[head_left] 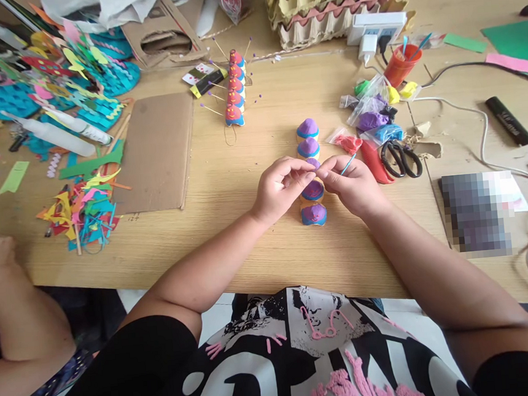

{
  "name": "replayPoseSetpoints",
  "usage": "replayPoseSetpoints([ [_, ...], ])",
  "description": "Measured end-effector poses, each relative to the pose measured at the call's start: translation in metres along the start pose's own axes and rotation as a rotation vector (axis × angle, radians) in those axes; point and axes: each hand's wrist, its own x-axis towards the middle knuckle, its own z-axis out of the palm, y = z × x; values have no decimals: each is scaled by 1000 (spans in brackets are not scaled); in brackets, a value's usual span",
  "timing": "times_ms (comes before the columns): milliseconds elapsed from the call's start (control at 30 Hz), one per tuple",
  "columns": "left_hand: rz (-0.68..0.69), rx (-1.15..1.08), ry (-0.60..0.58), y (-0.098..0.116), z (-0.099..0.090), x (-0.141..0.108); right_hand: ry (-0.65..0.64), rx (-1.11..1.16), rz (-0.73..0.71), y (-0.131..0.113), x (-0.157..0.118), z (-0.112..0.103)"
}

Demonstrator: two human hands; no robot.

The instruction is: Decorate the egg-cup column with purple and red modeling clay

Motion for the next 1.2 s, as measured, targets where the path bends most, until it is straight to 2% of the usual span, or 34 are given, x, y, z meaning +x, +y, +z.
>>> replayPoseSetpoints([
  [133, 60, 8, 11, 0, 0, 0, 22, 23, 23, -1, -1, 0],
  [467, 176, 207, -1, 0, -5, -2, 4, 22, 7, -1, -1, 3],
  [800, 136, 244, -12, 0, -7, -2, -23, 5, -2, -3, -2, 3],
  [1200, 233, 294, -2, 7, -9, 1, -44, 3, -5, 1, 0, 0],
])
